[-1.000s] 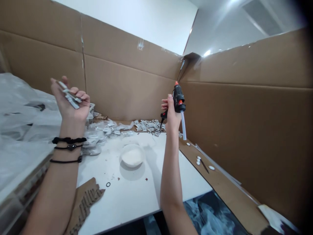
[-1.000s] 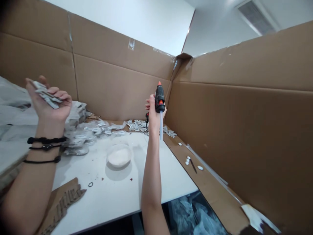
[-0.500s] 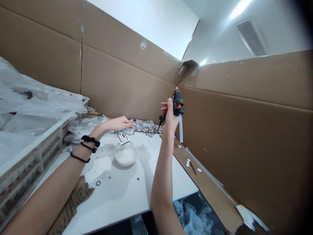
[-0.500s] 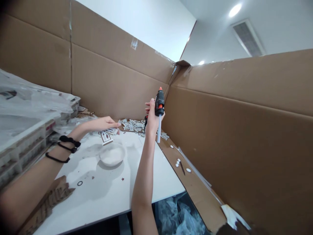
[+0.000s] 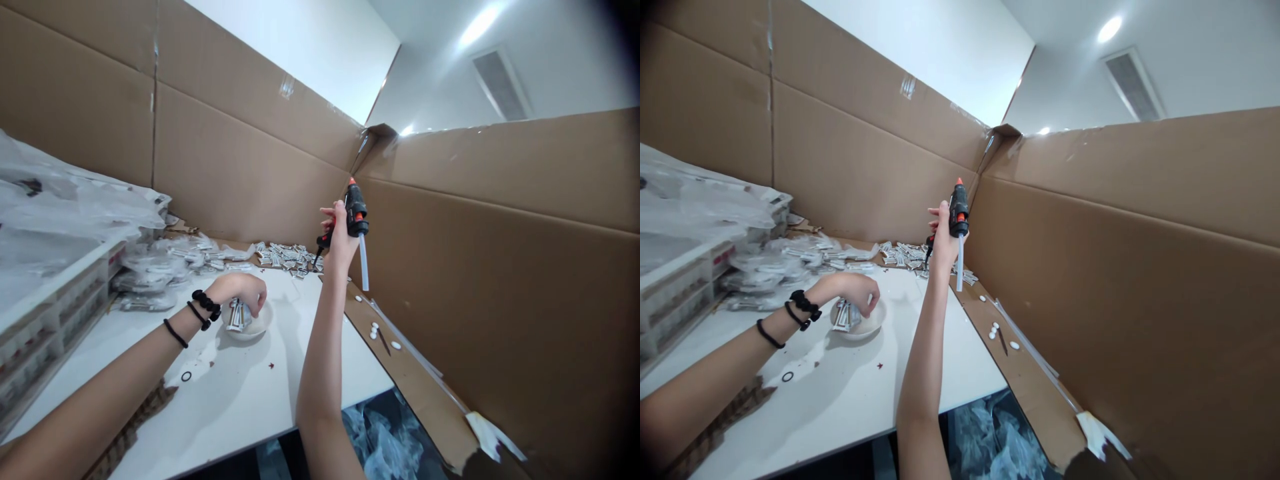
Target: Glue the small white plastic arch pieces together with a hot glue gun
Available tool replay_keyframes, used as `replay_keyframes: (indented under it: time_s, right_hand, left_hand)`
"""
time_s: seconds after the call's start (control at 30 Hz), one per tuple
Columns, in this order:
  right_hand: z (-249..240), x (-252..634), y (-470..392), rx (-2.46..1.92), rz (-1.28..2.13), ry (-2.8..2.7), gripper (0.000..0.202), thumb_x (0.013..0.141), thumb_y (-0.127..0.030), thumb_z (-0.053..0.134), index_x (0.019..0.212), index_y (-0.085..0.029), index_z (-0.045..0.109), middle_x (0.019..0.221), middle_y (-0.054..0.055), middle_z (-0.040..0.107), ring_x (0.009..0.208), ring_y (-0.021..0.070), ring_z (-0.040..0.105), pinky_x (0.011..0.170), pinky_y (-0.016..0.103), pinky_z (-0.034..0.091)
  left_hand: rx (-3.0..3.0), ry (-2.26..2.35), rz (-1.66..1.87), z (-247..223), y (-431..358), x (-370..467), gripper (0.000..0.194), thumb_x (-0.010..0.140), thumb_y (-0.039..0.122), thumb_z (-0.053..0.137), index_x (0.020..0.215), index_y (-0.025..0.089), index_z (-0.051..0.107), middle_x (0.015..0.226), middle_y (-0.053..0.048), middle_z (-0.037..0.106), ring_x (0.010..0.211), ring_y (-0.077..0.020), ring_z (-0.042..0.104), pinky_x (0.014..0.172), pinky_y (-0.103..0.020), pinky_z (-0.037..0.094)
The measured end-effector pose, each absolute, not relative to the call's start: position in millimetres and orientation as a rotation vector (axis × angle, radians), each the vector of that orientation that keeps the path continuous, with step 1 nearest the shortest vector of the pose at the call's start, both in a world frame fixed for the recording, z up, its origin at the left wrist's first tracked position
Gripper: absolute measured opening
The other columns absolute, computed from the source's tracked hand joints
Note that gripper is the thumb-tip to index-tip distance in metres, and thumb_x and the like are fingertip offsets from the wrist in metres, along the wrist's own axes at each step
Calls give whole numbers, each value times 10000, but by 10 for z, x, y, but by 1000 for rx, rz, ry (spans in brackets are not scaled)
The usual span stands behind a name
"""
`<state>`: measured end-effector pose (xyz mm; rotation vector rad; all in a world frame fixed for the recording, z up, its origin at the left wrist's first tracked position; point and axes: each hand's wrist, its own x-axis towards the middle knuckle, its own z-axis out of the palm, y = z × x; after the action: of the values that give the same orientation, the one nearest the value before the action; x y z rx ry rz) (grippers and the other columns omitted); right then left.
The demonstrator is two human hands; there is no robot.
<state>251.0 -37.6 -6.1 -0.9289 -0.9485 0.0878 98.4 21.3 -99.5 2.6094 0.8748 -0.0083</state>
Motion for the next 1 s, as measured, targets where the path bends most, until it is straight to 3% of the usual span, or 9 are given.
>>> replay_keyframes:
  time_s: [0.1, 0.23, 0.4, 0.53, 0.63, 0.77, 1.0]
  right_hand:
    - [-62, 2499, -394, -928, 87, -952, 377, 805, -507, 466, 857, -152, 581, 803, 43, 608, 563, 78, 474, 519, 215, 387]
    - [-71, 2493, -404, -912, 98, -974, 364, 808, -498, 469, 855, -150, 567, 820, 49, 602, 576, 84, 474, 547, 227, 402]
    - [-67, 2551, -426, -1028, 183, -1129, 388, 734, -499, 572, 878, -138, 590, 661, -7, 506, 527, 82, 409, 497, 218, 348]
    - [-57, 2557, -466, -1209, 236, -1488, 330, 674, -448, 636, 791, -140, 622, 617, -18, 496, 547, 94, 406, 534, 225, 347]
    - [-71, 2494, -454, -1223, 339, -1740, 287, 677, -423, 622, 760, -149, 634, 600, -26, 490, 542, 96, 404, 528, 221, 337]
    - [-94, 2398, -393, -1197, 417, -1816, 236, 686, -372, 582, 747, -150, 631, 568, -37, 468, 500, 85, 377, 490, 210, 322]
    - [-69, 2327, -445, -1201, 483, -1828, 164, 675, -319, 553, 679, -157, 579, 533, -42, 435, 484, 83, 356, 435, 199, 288]
  left_hand:
    - [2697, 854, -197, -958, 194, 1001, 174, 550, 276, 628, 695, 208, 694, 667, -20, 647, 554, -159, 511, 526, -245, 357]
    - [2725, 850, -136, -868, 221, 955, 179, 589, 265, 575, 732, 208, 666, 714, -19, 632, 603, -161, 521, 510, -234, 331]
    - [2587, 752, 162, -676, 295, 784, 156, 664, 306, 547, 738, 188, 617, 715, -6, 606, 620, -142, 526, 549, -221, 369]
    - [2331, 595, 566, -475, 293, 630, 236, 735, 404, 531, 795, 177, 557, 750, -6, 608, 678, -136, 545, 613, -219, 401]
    - [2211, 652, 724, -367, 254, 565, 287, 725, 451, 551, 809, 177, 532, 697, -6, 602, 616, -130, 532, 566, -225, 381]
    - [2211, 707, 827, -293, 182, 542, 256, 750, 436, 537, 806, 187, 522, 565, 34, 522, 470, -92, 408, 466, -215, 260]
    - [2231, 679, 926, -229, 74, 544, 177, 771, 369, 503, 778, 192, 493, 532, 59, 449, 440, -73, 331, 456, -208, 210]
